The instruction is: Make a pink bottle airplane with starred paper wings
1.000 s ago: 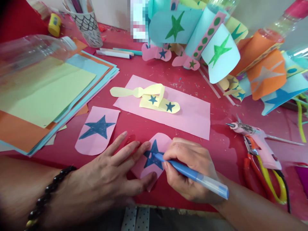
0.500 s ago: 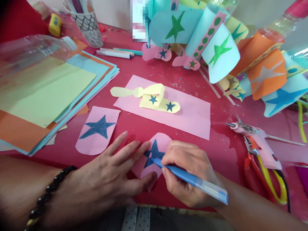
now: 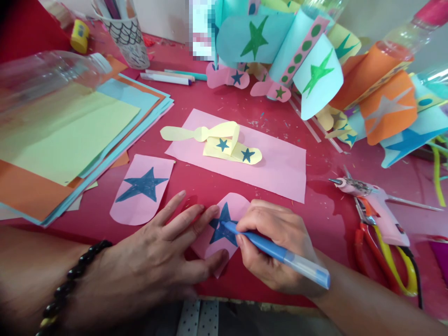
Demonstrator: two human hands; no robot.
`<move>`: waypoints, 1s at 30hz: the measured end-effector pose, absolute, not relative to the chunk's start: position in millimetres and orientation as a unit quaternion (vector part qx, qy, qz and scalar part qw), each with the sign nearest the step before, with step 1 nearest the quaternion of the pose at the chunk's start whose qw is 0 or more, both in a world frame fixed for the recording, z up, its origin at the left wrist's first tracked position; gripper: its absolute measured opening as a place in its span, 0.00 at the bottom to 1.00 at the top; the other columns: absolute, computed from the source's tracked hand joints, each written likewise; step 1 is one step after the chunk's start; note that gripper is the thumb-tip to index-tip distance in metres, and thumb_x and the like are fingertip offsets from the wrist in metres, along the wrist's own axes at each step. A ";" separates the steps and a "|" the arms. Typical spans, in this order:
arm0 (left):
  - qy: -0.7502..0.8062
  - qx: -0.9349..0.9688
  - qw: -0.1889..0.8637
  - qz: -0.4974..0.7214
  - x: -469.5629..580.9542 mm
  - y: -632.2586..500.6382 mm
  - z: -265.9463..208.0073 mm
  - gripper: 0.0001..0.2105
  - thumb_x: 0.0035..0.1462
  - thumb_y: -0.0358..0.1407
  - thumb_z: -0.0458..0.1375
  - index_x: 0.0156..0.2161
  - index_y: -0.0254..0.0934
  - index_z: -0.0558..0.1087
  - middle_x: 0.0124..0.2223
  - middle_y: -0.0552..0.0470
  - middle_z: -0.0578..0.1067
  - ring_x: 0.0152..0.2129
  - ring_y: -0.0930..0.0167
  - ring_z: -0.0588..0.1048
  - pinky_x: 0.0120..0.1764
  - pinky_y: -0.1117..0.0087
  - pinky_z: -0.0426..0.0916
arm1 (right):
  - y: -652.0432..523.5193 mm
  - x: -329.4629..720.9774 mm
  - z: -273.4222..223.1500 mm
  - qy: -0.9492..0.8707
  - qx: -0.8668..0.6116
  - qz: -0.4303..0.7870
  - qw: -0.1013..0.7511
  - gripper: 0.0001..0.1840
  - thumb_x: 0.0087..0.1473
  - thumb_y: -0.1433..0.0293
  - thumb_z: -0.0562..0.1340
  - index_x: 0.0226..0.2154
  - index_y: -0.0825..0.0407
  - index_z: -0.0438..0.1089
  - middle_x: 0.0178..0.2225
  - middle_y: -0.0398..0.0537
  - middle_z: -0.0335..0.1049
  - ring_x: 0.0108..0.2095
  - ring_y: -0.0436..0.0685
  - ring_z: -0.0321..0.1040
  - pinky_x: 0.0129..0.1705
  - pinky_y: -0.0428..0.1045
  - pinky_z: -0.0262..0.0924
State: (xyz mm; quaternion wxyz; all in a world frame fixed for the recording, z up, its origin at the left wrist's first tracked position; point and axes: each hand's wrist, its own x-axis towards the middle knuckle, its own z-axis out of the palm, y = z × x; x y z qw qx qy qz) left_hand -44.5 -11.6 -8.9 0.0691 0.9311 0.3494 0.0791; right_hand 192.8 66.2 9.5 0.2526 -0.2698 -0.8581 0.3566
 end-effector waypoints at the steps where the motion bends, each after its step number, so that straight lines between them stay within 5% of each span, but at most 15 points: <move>1: 0.348 0.932 0.069 0.078 -44.6 -11.5 -8.6 0.25 0.63 0.50 0.57 0.62 0.44 0.63 0.65 0.25 0.59 0.60 0.44 0.63 0.56 0.34 0.58 | 66.0 192.9 9.5 -0.859 -0.268 0.356 0.253 0.10 0.50 0.81 0.61 0.35 0.52 0.69 0.26 0.46 0.69 0.26 0.52 0.66 0.28 0.49 0.63; 30: 0.345 0.934 0.059 0.072 -43.8 -11.7 -9.9 0.25 0.63 0.50 0.55 0.61 0.43 0.64 0.65 0.24 0.59 0.60 0.43 0.64 0.56 0.33 0.58 | 64.1 193.2 8.0 -0.863 -0.253 0.357 0.251 0.10 0.50 0.81 0.61 0.35 0.54 0.69 0.27 0.48 0.69 0.27 0.54 0.67 0.29 0.50 0.64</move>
